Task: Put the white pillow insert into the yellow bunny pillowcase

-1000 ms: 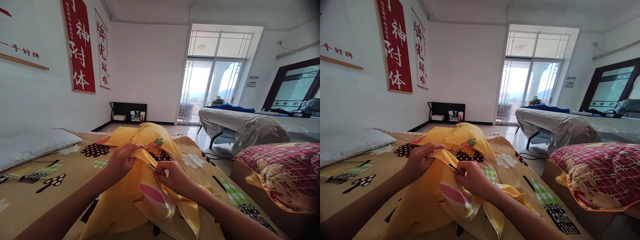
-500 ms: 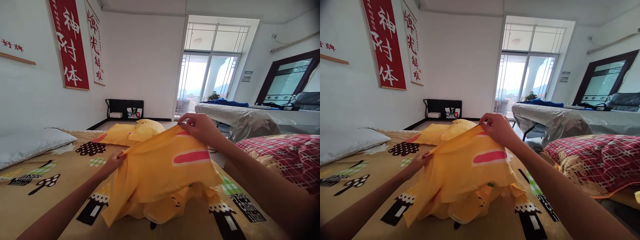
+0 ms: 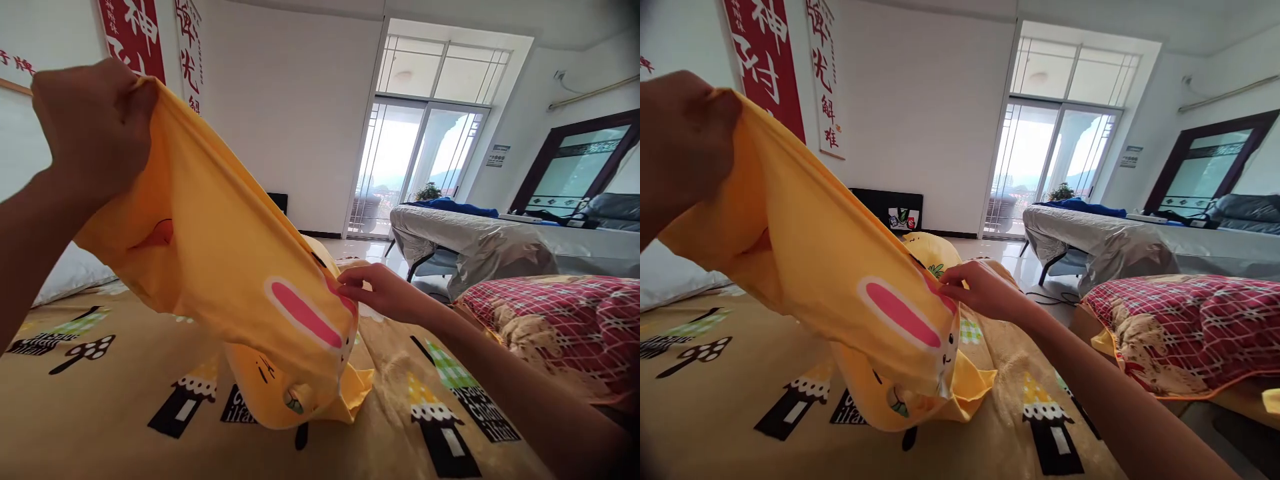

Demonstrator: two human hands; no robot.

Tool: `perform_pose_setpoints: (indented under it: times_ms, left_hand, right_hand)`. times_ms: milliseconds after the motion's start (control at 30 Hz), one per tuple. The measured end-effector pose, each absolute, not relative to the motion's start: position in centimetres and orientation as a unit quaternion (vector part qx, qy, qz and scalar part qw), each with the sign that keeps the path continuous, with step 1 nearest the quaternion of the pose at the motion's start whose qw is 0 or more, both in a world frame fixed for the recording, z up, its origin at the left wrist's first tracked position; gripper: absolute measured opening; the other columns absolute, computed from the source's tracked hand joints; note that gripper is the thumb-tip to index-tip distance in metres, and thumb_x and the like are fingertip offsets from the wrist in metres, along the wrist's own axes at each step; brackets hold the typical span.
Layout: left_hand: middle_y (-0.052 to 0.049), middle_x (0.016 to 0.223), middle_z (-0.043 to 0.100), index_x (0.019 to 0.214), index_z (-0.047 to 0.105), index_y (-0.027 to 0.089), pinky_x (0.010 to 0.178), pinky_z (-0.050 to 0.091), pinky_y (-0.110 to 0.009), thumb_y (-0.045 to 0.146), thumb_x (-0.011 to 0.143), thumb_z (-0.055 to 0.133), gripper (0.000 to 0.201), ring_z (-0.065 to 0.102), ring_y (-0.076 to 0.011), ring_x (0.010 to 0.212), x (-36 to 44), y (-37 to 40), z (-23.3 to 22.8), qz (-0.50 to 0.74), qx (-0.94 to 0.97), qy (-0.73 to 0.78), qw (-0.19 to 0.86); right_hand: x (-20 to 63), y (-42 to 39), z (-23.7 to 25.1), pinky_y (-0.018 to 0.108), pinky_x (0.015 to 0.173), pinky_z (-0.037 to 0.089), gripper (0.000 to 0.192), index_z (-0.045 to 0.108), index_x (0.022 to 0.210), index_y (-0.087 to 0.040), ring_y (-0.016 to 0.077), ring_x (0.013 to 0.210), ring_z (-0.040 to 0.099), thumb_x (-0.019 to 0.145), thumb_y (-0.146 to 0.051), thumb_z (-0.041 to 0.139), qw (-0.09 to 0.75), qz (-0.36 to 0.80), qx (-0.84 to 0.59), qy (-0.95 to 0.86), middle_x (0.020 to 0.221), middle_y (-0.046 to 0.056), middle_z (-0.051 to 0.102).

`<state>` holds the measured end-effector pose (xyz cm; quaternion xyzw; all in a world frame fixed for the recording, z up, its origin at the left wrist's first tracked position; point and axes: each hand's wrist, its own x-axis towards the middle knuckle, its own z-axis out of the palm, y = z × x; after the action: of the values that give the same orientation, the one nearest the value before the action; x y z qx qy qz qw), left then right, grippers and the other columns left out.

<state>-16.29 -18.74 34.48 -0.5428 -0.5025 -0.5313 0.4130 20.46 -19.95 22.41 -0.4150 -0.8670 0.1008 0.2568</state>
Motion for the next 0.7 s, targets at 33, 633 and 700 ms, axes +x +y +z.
perform_pose_setpoints:
  times_ms: [33,633,700]
  left_hand:
    - [0.002,0.077,0.039,0.102,0.061,0.007,0.076,0.032,-0.023,0.052,0.097,0.031,0.055,0.046,-0.0091,0.081,-16.5,-19.2,35.1,-0.51,-0.546,-0.508,0.428]
    - [-0.007,0.1,0.06,0.103,0.059,0.007,0.086,0.03,-0.033,0.057,0.099,0.006,0.073,0.049,-0.0157,0.095,-20.3,-17.7,33.0,-0.291,-0.575,-0.607,0.466]
    - [-0.008,0.103,0.061,0.107,0.059,0.009,0.085,0.031,-0.032,0.055,0.1,0.008,0.069,0.049,-0.0157,0.093,-20.4,-17.3,32.7,-0.278,-0.571,-0.618,0.464]
  right_hand:
    - [20.0,-19.9,22.0,0.021,0.062,0.035,0.033,0.067,0.077,-0.017,0.008,0.064,0.048,0.089,-0.042,0.049,0.259,0.049,-0.421,-0.868,0.07,0.0,0.061]
    - [22.6,-19.7,24.5,0.026,0.06,0.037,0.034,0.06,0.075,-0.017,0.0133,0.065,0.054,0.088,-0.046,0.046,0.562,-0.193,-0.465,-0.656,0.072,0.005,0.063]
    - [21.4,-20.6,24.4,0.026,0.06,0.038,0.035,0.056,0.075,-0.018,0.013,0.065,0.053,0.089,-0.047,0.043,0.621,-0.18,-0.448,-0.617,0.071,0.005,0.061]
